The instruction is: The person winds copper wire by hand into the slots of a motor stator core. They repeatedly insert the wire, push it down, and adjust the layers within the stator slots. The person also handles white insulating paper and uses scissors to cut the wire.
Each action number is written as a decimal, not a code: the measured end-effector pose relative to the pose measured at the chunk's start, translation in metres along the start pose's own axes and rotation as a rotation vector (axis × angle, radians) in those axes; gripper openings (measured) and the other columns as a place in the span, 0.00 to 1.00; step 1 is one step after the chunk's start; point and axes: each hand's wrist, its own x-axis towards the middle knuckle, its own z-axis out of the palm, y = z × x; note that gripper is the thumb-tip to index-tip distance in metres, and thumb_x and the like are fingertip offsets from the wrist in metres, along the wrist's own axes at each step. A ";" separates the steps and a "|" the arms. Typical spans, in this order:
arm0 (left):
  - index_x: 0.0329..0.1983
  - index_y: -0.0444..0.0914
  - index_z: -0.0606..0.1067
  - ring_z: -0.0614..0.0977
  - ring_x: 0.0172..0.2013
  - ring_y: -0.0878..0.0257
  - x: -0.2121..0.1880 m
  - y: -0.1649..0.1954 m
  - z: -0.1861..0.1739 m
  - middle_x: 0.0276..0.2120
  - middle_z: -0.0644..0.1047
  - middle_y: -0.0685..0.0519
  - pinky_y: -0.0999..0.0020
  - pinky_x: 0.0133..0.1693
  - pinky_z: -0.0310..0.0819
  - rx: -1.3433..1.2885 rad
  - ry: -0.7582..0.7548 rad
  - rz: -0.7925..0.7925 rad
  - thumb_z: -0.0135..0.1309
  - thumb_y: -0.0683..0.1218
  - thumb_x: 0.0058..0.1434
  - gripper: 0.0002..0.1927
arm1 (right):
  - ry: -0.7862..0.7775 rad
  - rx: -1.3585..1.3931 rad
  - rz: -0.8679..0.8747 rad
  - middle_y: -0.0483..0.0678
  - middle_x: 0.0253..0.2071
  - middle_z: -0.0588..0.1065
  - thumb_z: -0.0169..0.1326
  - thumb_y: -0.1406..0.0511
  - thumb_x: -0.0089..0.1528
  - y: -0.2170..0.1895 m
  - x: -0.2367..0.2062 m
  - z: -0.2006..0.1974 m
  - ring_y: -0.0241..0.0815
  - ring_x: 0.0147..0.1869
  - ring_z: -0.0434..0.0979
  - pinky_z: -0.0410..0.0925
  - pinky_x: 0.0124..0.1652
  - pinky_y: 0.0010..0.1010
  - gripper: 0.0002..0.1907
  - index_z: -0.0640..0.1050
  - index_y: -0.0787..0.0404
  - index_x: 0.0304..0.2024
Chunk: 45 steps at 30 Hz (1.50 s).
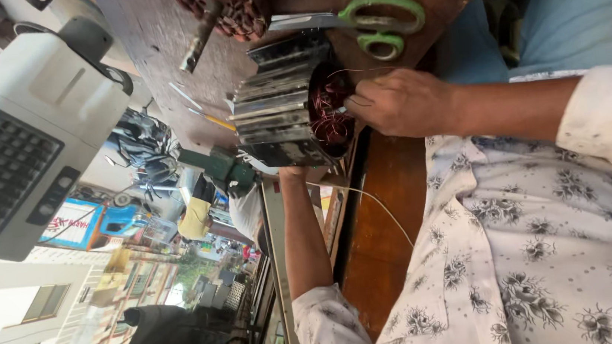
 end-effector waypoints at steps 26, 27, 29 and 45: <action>0.70 0.38 0.66 0.78 0.59 0.57 -0.003 0.005 0.003 0.60 0.75 0.51 0.58 0.59 0.75 -0.175 0.048 -0.014 0.68 0.67 0.53 0.49 | -0.120 0.267 0.046 0.48 0.25 0.73 0.59 0.71 0.55 0.013 0.002 -0.016 0.44 0.26 0.77 0.73 0.25 0.35 0.23 0.81 0.58 0.54; 0.71 0.40 0.65 0.77 0.59 0.57 -0.005 0.004 0.003 0.61 0.74 0.52 0.58 0.59 0.74 -0.208 0.011 -0.005 0.70 0.66 0.52 0.50 | -0.138 0.238 0.030 0.49 0.25 0.73 0.58 0.72 0.52 0.012 0.002 -0.016 0.45 0.27 0.77 0.73 0.26 0.36 0.27 0.80 0.56 0.57; 0.70 0.40 0.66 0.78 0.58 0.56 -0.010 0.000 0.002 0.60 0.75 0.51 0.57 0.59 0.76 -0.228 0.065 -0.030 0.70 0.65 0.54 0.47 | -0.199 0.205 0.041 0.49 0.26 0.73 0.56 0.72 0.51 0.009 0.003 -0.013 0.46 0.29 0.78 0.74 0.27 0.38 0.31 0.78 0.54 0.59; 0.68 0.33 0.67 0.79 0.50 0.60 0.001 0.000 0.033 0.54 0.75 0.51 0.63 0.51 0.80 0.033 0.434 0.290 0.71 0.65 0.53 0.48 | -0.193 0.164 0.064 0.48 0.28 0.71 0.57 0.73 0.56 -0.002 0.006 0.006 0.43 0.28 0.77 0.73 0.24 0.33 0.34 0.74 0.51 0.65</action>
